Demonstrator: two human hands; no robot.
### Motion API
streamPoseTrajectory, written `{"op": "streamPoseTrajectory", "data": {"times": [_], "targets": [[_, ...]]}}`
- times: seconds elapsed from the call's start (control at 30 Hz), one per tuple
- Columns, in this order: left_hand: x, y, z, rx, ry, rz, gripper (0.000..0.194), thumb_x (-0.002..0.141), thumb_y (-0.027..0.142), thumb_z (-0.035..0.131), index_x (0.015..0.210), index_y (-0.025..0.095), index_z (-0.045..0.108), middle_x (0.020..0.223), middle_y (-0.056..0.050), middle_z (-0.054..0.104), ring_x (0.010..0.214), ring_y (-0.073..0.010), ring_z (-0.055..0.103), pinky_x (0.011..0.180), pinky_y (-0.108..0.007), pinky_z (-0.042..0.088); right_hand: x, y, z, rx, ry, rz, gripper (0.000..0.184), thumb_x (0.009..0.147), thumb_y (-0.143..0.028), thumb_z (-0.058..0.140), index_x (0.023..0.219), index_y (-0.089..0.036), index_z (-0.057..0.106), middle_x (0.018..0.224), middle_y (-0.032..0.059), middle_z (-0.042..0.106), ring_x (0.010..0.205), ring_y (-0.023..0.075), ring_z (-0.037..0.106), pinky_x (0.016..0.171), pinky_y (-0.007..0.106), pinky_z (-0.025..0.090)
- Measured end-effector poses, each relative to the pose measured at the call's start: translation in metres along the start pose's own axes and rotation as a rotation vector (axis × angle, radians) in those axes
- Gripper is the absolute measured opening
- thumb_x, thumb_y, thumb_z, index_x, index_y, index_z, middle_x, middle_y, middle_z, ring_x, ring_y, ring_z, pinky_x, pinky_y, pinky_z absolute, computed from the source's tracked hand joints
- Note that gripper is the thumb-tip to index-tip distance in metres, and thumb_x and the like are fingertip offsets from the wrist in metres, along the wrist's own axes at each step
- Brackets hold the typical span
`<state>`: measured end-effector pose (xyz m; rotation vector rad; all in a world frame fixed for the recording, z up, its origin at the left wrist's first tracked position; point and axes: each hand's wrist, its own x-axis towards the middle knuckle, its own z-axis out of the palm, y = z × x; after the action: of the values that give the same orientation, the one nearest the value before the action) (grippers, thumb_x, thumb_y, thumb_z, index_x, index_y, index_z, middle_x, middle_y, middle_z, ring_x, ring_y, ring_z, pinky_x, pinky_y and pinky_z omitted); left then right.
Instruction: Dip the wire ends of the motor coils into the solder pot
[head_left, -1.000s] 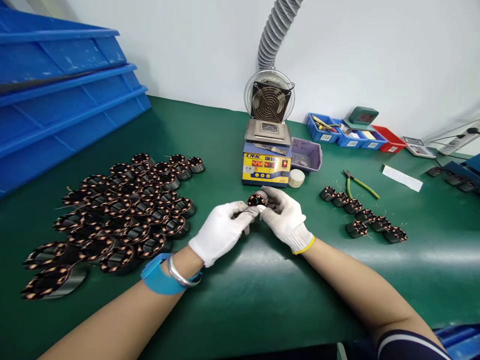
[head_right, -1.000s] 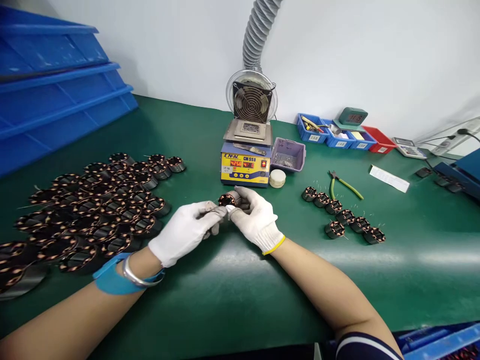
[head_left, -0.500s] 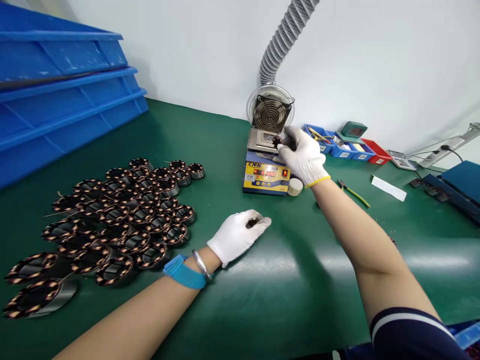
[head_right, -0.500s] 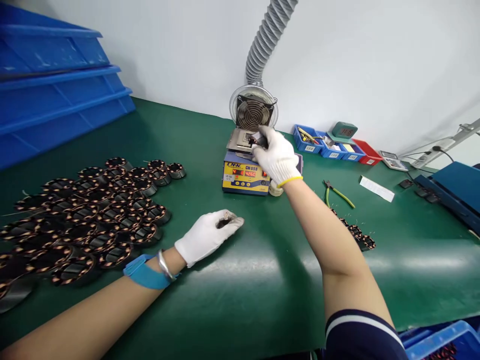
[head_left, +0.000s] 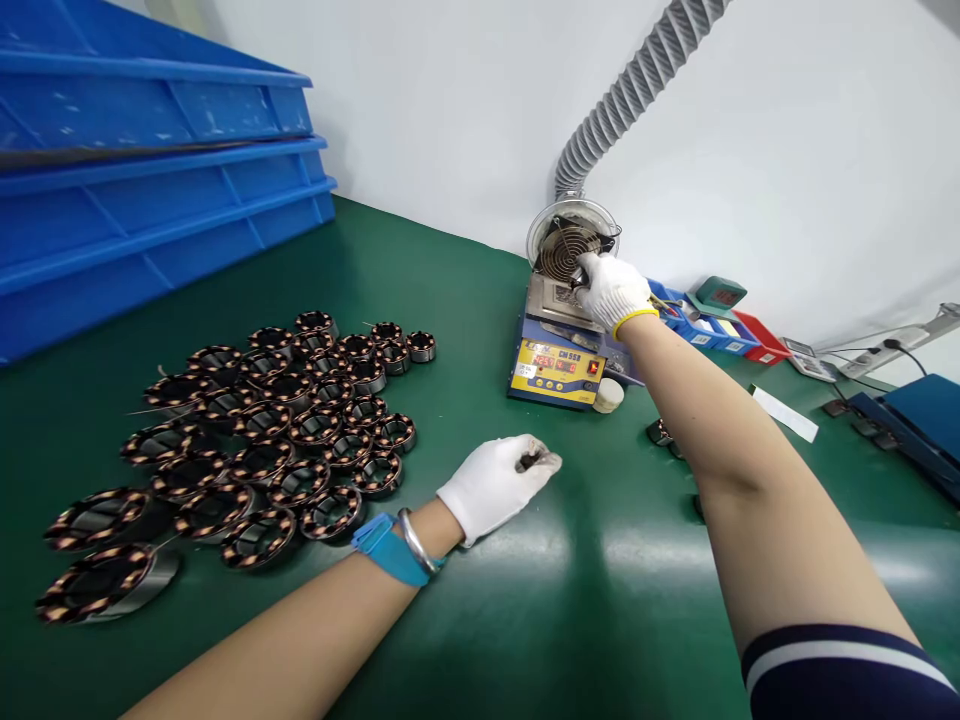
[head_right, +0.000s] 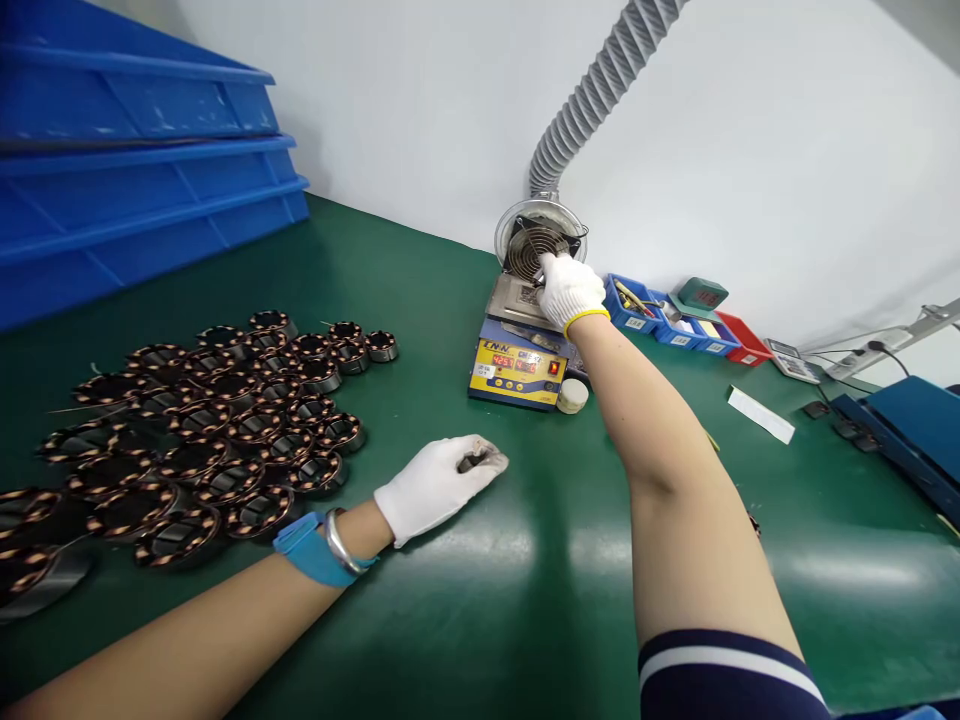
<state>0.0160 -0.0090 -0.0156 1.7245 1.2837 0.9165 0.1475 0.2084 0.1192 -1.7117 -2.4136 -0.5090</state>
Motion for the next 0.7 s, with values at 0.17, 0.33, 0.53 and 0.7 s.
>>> {"op": "streamPoseTrajectory", "data": {"times": [0.17,0.33,0.53,0.7], "targets": [[0.000,0.000,0.000,-0.010,-0.003,-0.003,0.027,0.086,0.043,0.051,0.083,0.021,0.066,0.077,-0.001,0.069,0.071,-0.0159,0.061,0.068,-0.027,0.047,-0.002,-0.003,0.000,-0.015,-0.026,0.017,0.043,0.081,-0.029,0.056,0.123,-0.024,0.053,0.114,0.0118,0.057,0.102,0.0296,0.058,0.086,0.046,0.048],[0.001,0.000,0.000,-0.048,-0.008,-0.028,0.028,0.085,0.044,0.053,0.089,0.019,0.066,0.084,-0.003,0.070,0.076,-0.0168,0.062,0.072,-0.029,0.047,-0.003,-0.001,-0.007,0.048,0.016,0.043,0.044,0.080,-0.031,0.057,0.123,-0.022,0.054,0.114,0.0114,0.059,0.103,0.0287,0.058,0.089,0.045,0.048],[0.005,-0.008,0.004,-0.288,0.114,-0.096,0.060,0.081,0.050,0.059,0.128,0.015,0.051,0.091,-0.005,0.067,0.077,-0.0151,0.062,0.075,-0.028,0.051,-0.034,-0.004,-0.019,0.414,0.140,0.076,0.046,0.078,-0.038,0.058,0.122,-0.023,0.058,0.108,0.0056,0.065,0.104,0.0301,0.060,0.089,0.047,0.049],[0.006,-0.009,0.006,-0.334,0.341,-0.074,0.071,0.081,0.045,0.061,0.142,0.019,0.035,0.124,-0.011,0.061,0.080,-0.0140,0.065,0.081,-0.028,0.051,-0.104,-0.041,0.007,0.808,-0.033,0.140,0.060,0.077,-0.046,0.059,0.133,-0.028,0.049,0.106,0.0035,0.068,0.100,0.0273,0.063,0.090,0.045,0.050]]}}
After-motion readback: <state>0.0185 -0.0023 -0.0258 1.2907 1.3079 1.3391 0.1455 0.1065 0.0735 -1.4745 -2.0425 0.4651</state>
